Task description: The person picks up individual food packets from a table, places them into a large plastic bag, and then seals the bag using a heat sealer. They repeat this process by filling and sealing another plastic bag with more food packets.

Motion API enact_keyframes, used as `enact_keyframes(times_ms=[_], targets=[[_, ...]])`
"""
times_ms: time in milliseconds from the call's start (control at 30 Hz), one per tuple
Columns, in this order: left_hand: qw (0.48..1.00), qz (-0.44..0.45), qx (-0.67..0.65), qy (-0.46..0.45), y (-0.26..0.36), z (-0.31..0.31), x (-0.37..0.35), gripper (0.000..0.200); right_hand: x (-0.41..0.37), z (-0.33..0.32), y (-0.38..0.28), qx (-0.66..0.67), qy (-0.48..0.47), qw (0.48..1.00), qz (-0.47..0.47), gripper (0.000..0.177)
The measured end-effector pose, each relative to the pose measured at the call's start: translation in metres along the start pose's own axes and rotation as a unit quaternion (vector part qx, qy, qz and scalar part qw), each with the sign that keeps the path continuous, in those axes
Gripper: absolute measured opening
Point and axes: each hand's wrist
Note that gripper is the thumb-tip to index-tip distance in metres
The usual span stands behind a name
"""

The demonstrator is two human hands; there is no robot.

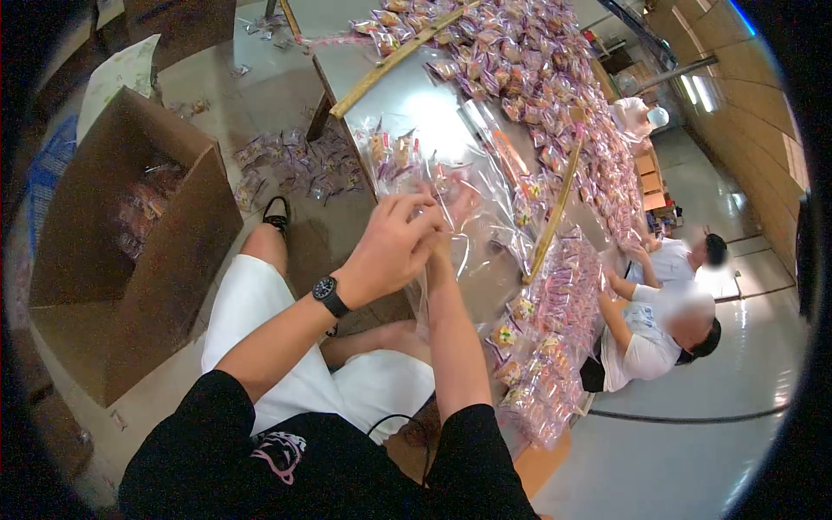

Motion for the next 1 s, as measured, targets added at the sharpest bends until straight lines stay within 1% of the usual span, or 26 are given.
enact_keyframes(times_ms=[67, 100, 167, 267, 367, 467, 500, 533, 567, 633, 700, 767, 800, 867, 900, 933, 1000], targets=[[0.998, 0.000, -0.063, -0.028, -0.010, 0.001, 0.000, 0.021, 0.010, 0.020, 0.009, -0.058, 0.031, 0.997, -0.040, 0.065], [0.997, 0.016, -0.063, -0.039, -0.016, -0.001, 0.002, 0.023, 0.016, 0.025, 0.012, -0.063, 0.033, 0.996, -0.046, 0.066], [0.995, 0.046, -0.062, -0.062, -0.028, -0.008, 0.005, 0.027, 0.025, 0.032, 0.014, -0.053, 0.029, 0.997, -0.045, 0.066], [0.994, 0.059, -0.079, -0.044, -0.028, -0.029, 0.017, 0.034, 0.027, 0.033, 0.012, -0.005, 0.005, 1.000, -0.018, 0.067], [0.994, -0.059, -0.029, 0.082, -0.061, -0.028, 0.015, 0.048, 0.025, 0.032, 0.009, 0.054, -0.019, 0.998, 0.016, 0.068], [0.958, -0.240, -0.101, 0.118, -0.090, -0.021, 0.024, 0.058, 0.026, 0.030, 0.002, 0.116, -0.047, 0.990, 0.070, 0.069], [0.954, -0.253, -0.122, 0.104, -0.100, -0.019, 0.027, 0.069, 0.027, 0.028, -0.001, 0.121, -0.062, 0.987, 0.081, 0.070], [0.958, -0.247, -0.100, 0.105, -0.106, -0.014, 0.029, 0.072, 0.033, 0.030, -0.005, 0.116, -0.088, 0.984, 0.098, 0.071], [0.961, -0.243, -0.077, 0.106, -0.112, -0.010, 0.029, 0.075, 0.029, 0.031, -0.009, 0.088, -0.070, 0.989, 0.094, 0.071], [0.964, -0.240, -0.052, 0.102, -0.120, -0.006, 0.029, 0.079, 0.036, 0.031, 0.021, -0.032, -0.076, 0.996, 0.019, 0.079], [0.965, -0.239, -0.051, 0.093, -0.126, -0.002, 0.032, 0.082, 0.037, 0.027, 0.038, -0.063, -0.105, 0.992, -0.013, 0.085], [0.969, -0.225, -0.039, 0.093, -0.131, 0.001, 0.033, 0.083, 0.042, 0.031, 0.001, -0.003, -0.156, 0.988, -0.003, 0.090], [0.971, -0.218, -0.033, 0.093, -0.132, 0.001, 0.034, 0.083, 0.043, 0.032, -0.003, -0.009, -0.172, 0.985, 0.000, 0.092], [0.964, -0.234, -0.072, 0.101, -0.135, 0.002, 0.035, 0.082, 0.042, 0.034, -0.009, -0.021, -0.204, 0.979, 0.007, 0.095], [0.960, -0.242, -0.091, 0.103, -0.136, 0.003, 0.035, 0.081, 0.041, 0.031, -0.011, -0.095, -0.207, 0.973, 0.045, 0.096], [0.944, -0.267, -0.161, 0.111, -0.141, 0.003, 0.034, 0.081, 0.040, 0.032, 0.005, -0.082, -0.183, 0.979, 0.021, 0.096], [0.895, -0.307, -0.299, 0.125, -0.152, 0.006, 0.033, 0.080, 0.045, 0.038, 0.041, -0.057, -0.134, 0.989, -0.031, 0.096]])
Point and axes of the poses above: each hand's wrist, its own x-axis towards the middle knuckle, its own z-axis out of the palm, y = z × x, and after that the axes turned 2 degrees about -y, right-handed
